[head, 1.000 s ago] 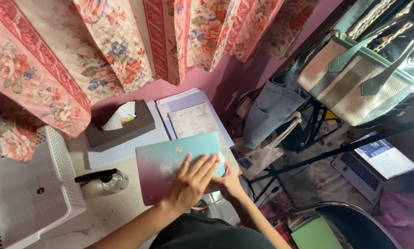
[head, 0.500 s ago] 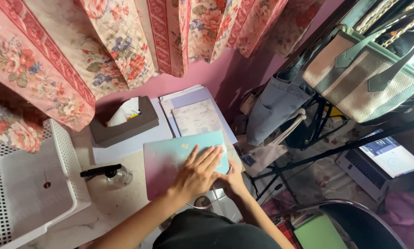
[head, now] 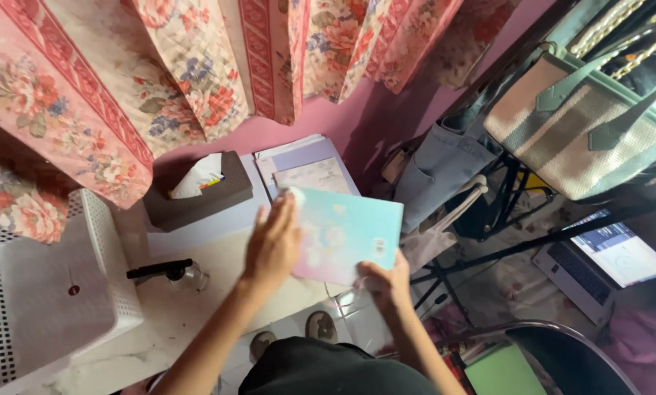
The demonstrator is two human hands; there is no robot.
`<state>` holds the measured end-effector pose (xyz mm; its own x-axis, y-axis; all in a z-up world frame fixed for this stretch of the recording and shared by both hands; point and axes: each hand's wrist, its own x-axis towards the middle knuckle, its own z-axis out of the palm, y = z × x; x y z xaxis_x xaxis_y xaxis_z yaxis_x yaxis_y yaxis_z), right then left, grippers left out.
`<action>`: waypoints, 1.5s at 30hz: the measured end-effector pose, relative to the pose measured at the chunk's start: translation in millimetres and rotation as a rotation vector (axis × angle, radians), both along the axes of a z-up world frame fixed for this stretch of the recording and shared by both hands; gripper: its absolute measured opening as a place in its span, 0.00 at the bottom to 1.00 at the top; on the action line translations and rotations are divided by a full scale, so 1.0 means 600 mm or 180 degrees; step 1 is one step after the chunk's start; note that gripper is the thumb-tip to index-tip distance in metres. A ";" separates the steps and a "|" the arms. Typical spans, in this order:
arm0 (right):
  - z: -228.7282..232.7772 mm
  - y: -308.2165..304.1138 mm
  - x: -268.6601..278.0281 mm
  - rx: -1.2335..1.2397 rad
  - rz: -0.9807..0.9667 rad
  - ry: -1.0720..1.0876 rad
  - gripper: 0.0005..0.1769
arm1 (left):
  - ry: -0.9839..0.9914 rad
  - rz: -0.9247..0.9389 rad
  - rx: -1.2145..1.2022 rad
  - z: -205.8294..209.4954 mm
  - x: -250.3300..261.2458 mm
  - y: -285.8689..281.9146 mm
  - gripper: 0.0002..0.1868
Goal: Cleaning the covers of folders and notebooks using a cleaning spray and a cloth.
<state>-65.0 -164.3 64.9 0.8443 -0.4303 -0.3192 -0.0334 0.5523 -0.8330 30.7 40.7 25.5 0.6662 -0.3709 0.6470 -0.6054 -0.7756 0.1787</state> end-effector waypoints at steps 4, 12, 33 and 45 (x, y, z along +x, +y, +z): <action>-0.044 -0.020 0.014 -0.0050 -0.0007 -0.0199 0.26 | 0.0473 -0.0278 -0.0387 -0.001 -0.023 -0.020 0.30; -0.178 -0.029 0.031 0.0180 0.0033 -0.0262 0.16 | 0.0919 -0.1388 -0.0265 0.043 -0.134 -0.103 0.36; -0.108 -0.020 0.059 0.0559 -0.0090 -0.0200 0.32 | 0.0297 -0.0676 -0.0971 0.060 -0.032 -0.044 0.41; -0.119 -0.024 0.056 0.0379 0.0086 -0.0468 0.15 | 0.0396 -0.1412 -0.0840 0.077 -0.109 -0.076 0.39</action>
<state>-31.2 -178.9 -6.2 0.8963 -0.3735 -0.2389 0.0678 0.6479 -0.7587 -34.7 -4.7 71.7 0.5598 -0.4698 0.6825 -0.8270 -0.3687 0.4245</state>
